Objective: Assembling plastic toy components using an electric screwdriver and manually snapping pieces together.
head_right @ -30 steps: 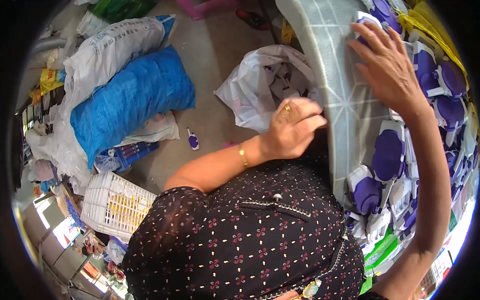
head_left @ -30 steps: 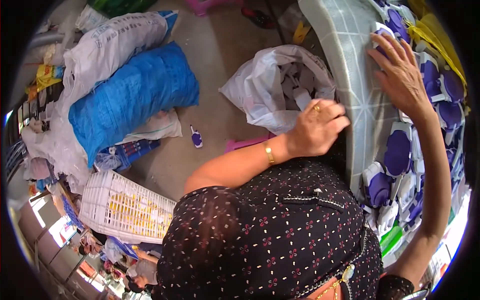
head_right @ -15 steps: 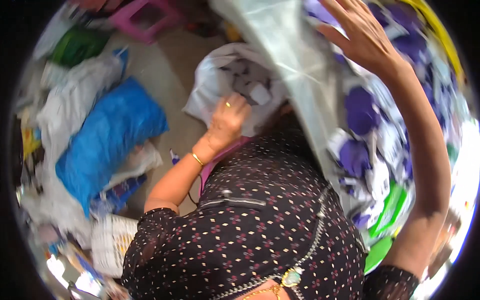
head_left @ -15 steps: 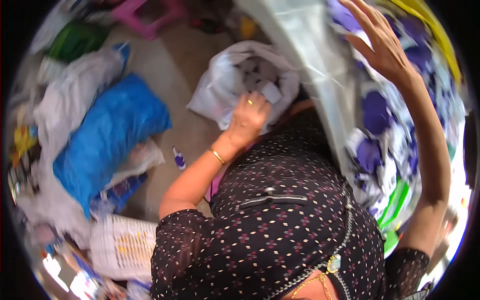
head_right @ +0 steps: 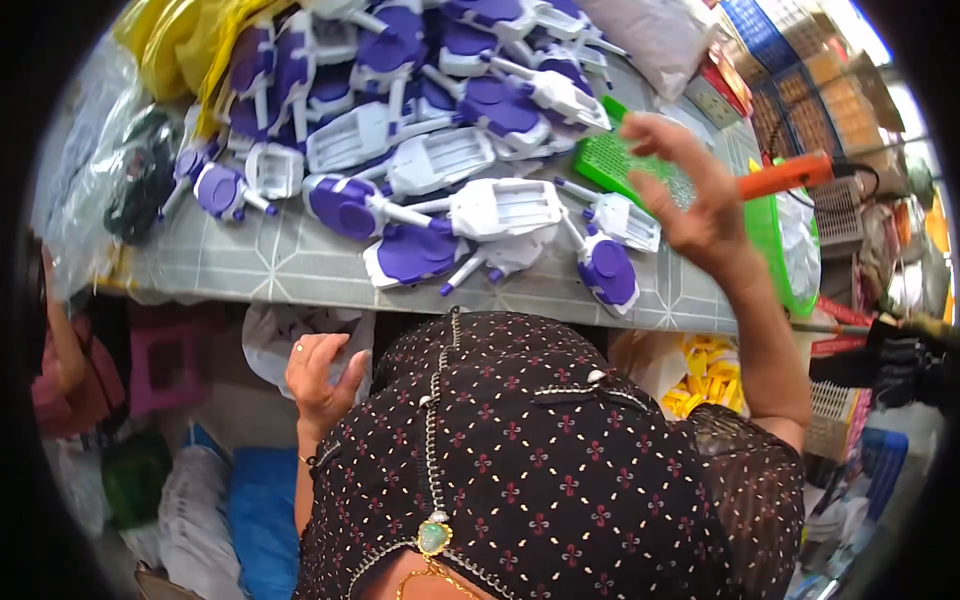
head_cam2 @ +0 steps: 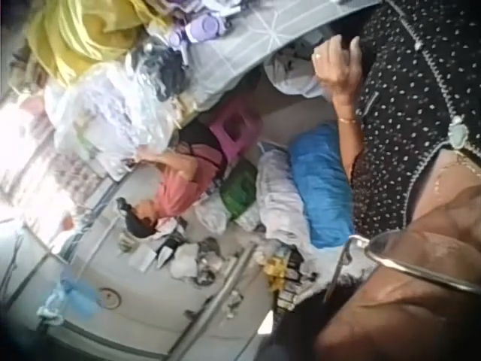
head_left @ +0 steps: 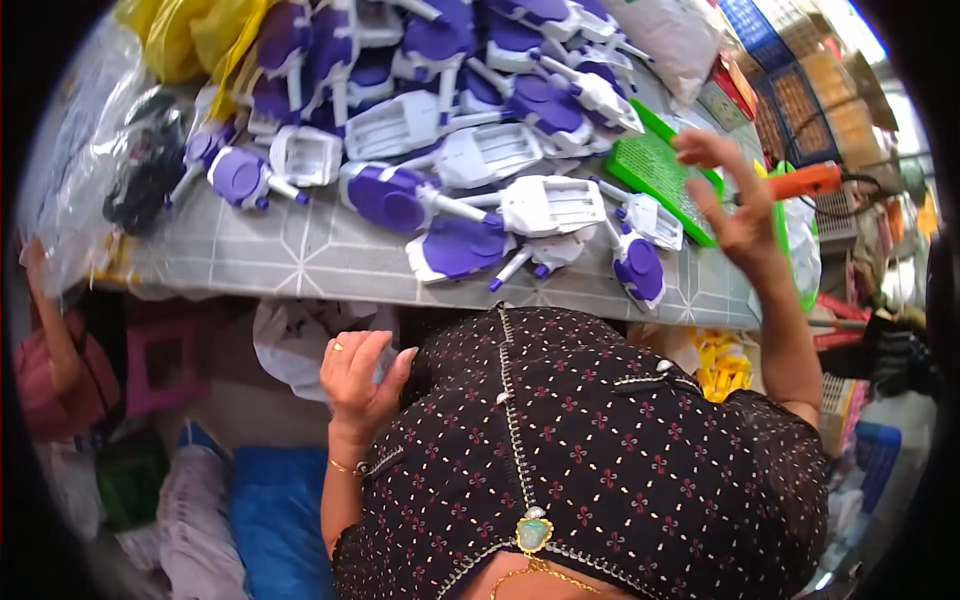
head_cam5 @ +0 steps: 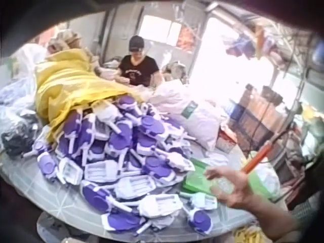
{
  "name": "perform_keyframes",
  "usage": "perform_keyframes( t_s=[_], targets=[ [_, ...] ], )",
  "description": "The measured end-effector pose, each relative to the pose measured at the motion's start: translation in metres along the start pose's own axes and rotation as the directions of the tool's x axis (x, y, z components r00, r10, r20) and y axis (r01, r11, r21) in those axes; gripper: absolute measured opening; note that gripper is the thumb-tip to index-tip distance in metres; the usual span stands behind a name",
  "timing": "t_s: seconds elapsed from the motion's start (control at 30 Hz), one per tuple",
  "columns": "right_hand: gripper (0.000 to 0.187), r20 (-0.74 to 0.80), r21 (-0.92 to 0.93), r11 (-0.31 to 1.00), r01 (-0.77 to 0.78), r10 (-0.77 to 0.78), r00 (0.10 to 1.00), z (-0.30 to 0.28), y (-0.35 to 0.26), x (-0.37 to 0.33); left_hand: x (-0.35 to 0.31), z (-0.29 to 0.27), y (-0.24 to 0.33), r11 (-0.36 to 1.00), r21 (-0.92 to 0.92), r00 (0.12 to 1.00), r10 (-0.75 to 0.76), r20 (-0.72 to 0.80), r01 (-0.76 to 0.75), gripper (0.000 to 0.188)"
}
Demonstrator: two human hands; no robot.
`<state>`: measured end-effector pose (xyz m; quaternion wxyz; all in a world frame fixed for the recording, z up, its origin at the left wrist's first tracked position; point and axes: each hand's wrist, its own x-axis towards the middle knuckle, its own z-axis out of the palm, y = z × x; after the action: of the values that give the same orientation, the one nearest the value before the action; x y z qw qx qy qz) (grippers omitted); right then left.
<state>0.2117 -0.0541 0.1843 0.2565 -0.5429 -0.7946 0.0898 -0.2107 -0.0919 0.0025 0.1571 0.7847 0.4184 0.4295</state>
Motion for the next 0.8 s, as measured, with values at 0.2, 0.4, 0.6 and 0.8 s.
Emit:
perform_keyframes(
  t_s=[0.2,0.4,0.6,0.8],
  targets=[
    [0.066,0.033,-0.161,0.968,0.193,-0.190,0.981,0.071,0.020,-0.024,0.092,-0.053,0.110,0.745,-0.364,0.805,0.381,-0.456,-0.559,0.025],
    [0.025,0.124,0.006,0.923,0.384,-0.382,0.916,0.108,0.049,-0.007,0.144,-0.115,0.190,0.298,-0.639,0.629,0.676,-0.384,-0.710,0.012],
    [0.022,-0.016,0.161,0.933,0.321,-0.322,0.946,0.055,0.038,-0.016,0.131,-0.148,0.174,0.130,-0.637,0.476,0.778,-0.410,-0.760,0.014],
    [0.017,-0.443,0.141,0.967,0.210,-0.128,0.887,0.012,0.061,0.035,0.090,-0.200,0.118,0.430,-0.569,0.677,0.653,-0.340,-0.701,0.024]
  ],
)
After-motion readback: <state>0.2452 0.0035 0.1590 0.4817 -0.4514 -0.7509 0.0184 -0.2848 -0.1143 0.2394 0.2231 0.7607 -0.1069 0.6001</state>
